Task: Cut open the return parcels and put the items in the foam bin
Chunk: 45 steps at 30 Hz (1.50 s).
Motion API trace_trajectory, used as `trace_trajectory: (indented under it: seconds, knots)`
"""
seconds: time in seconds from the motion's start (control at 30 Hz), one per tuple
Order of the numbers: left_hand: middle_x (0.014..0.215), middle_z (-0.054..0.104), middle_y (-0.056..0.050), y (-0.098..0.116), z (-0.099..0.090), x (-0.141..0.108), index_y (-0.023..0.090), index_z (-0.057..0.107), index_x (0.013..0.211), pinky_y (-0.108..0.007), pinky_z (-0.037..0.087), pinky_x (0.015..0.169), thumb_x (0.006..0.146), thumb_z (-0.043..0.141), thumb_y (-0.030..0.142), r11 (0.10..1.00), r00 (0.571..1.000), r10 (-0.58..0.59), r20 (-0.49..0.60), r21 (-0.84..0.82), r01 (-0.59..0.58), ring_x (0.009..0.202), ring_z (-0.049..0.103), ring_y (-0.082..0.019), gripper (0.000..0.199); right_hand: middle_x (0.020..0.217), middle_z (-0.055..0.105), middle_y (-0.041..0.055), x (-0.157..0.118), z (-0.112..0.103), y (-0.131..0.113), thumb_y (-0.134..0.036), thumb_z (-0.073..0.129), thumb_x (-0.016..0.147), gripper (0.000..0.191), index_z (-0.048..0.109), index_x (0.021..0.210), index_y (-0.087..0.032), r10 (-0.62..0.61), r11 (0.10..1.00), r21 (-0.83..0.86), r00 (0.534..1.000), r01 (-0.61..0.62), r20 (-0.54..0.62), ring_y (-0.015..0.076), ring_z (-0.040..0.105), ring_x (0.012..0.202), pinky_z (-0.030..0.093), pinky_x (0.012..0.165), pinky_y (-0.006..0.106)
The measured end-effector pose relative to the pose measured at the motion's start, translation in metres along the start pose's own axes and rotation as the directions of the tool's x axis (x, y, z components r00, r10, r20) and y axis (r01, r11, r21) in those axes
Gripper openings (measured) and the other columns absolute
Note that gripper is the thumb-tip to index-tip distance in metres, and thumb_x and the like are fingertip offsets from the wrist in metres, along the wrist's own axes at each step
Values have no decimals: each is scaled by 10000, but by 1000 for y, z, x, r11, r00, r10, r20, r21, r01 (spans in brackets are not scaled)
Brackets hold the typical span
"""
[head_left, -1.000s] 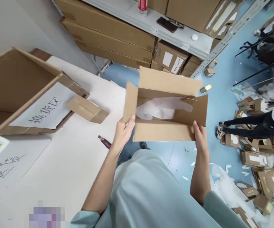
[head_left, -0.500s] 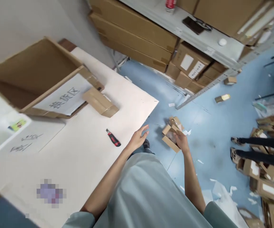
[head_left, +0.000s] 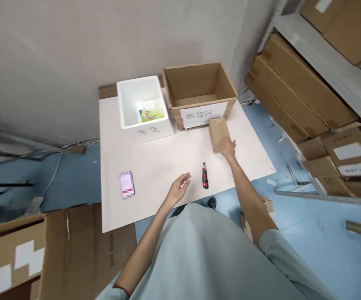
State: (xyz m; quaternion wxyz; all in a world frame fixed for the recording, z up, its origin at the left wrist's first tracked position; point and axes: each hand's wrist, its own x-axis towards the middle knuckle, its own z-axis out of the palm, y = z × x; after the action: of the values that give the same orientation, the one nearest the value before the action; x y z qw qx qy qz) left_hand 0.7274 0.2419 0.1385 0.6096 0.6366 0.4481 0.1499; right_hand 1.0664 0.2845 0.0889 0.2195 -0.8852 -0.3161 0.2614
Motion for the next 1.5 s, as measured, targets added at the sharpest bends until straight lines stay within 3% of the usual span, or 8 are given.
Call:
trace_trajectory:
  seconds: [0.2,0.33,0.47,0.67,0.77,0.97,1.27,1.5]
  knots:
    - [1497,723,-157,-46,-93,-44,208,651,1452,-471,473,1267,998,629,511,991,983,-79,-168,-118,60,1478,632,-296,546,1576,374,257,2,31,-48,-473,808,824,984,368,1665,-216,111,977,-166,984,-134,-141,457,399,1443,455,1137,573]
    - [1469,736,-168,-93,-137,-59,203,662,1421,-498,469,1272,976,651,491,979,956,-152,-251,-169,112,1457,647,-313,529,1510,434,233,-40,55,-62,-445,825,804,948,444,1629,-173,-212,956,-218,975,194,-62,444,425,1415,412,1205,577]
    - [1592,624,-234,-138,-162,-56,169,554,1561,-554,497,1235,915,721,417,961,907,-260,-332,-184,208,1458,639,-362,712,1615,413,218,-101,84,-71,-484,892,790,1074,389,1701,-219,-583,766,-101,753,635,306,427,418,1504,400,1262,604]
    - [1775,386,-249,-184,-170,-59,194,373,1715,-574,340,1338,672,913,290,959,908,-274,-317,-165,232,1640,411,-420,1179,1762,358,144,-174,118,-64,-290,952,721,1202,340,1753,-364,-652,607,87,432,790,623,400,311,1659,419,1292,606]
    - [1702,513,-223,-192,-157,-71,198,430,1685,-549,378,1319,648,897,289,949,952,-257,-165,-230,216,1574,514,-393,1141,1836,266,125,-183,122,-46,-246,920,752,1195,306,1771,-364,-605,675,83,485,733,631,389,252,1704,429,1299,592]
    - [1654,575,-190,-188,-128,-77,209,459,1665,-547,476,1241,632,864,278,927,932,-304,-197,-288,242,1489,593,-376,1111,1834,226,253,-182,131,1,-475,938,772,1343,120,1807,-225,-389,921,177,781,348,489,396,327,1682,473,1256,615]
    - [1617,618,-161,-167,-119,-63,201,761,1269,-502,442,1278,655,717,240,940,846,-338,-413,-193,281,1611,454,-387,617,1640,602,158,-194,147,8,-382,674,911,733,543,1610,-203,-406,888,417,759,195,510,288,577,1520,508,1243,522]
    - [1330,804,-135,-141,-123,-57,179,794,1253,-458,565,1123,902,680,532,910,797,-410,-443,-256,326,1223,739,-326,510,1430,752,158,-158,131,-5,-512,596,1029,557,638,1493,-208,-330,904,403,835,144,441,282,700,1377,572,1166,496]
